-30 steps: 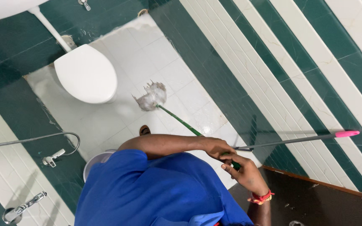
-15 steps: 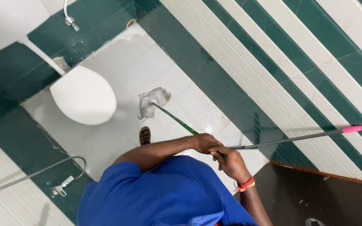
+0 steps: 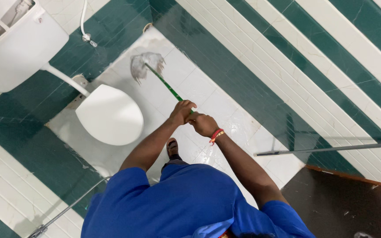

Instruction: The person mops a tiled bathroom floor using a mop and water from buckets, cleaning around the toilet and sink area.

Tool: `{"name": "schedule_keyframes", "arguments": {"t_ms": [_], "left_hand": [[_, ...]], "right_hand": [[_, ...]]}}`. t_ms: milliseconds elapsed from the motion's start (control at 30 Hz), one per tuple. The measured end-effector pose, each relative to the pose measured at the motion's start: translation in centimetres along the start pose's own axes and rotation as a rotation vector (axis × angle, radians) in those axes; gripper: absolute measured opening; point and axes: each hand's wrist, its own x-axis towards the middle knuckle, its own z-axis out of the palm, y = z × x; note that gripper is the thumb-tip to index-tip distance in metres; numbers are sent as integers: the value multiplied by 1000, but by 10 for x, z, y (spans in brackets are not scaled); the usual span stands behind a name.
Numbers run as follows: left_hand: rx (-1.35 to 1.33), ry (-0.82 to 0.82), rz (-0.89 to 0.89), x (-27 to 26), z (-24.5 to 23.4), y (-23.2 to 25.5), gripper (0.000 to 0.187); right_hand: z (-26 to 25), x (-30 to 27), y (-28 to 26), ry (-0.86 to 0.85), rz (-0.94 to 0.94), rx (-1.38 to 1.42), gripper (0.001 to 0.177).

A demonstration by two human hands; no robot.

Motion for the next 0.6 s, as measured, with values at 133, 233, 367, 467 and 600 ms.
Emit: {"name": "schedule_keyframes", "arguments": {"t_ms": [133,233,367,467,600], "left_hand": [[-136,-10,-118,-14,8,-29,51],[-254,102,52,-32,17,-8,47],[-273,-3,136,-41,26,54,42],[-289,-85,186,-47,35,123,35],[-385,-166,259,-48,40,215,29]], "right_hand": [[33,13,13,24,-99,14,15],[35,-13,16,42,-66,57,17],[6,-84,7,55,51,134,19],[-27,-150,0,45,172,305,21],[-63,-236,-16,77,252,271,21]]}}
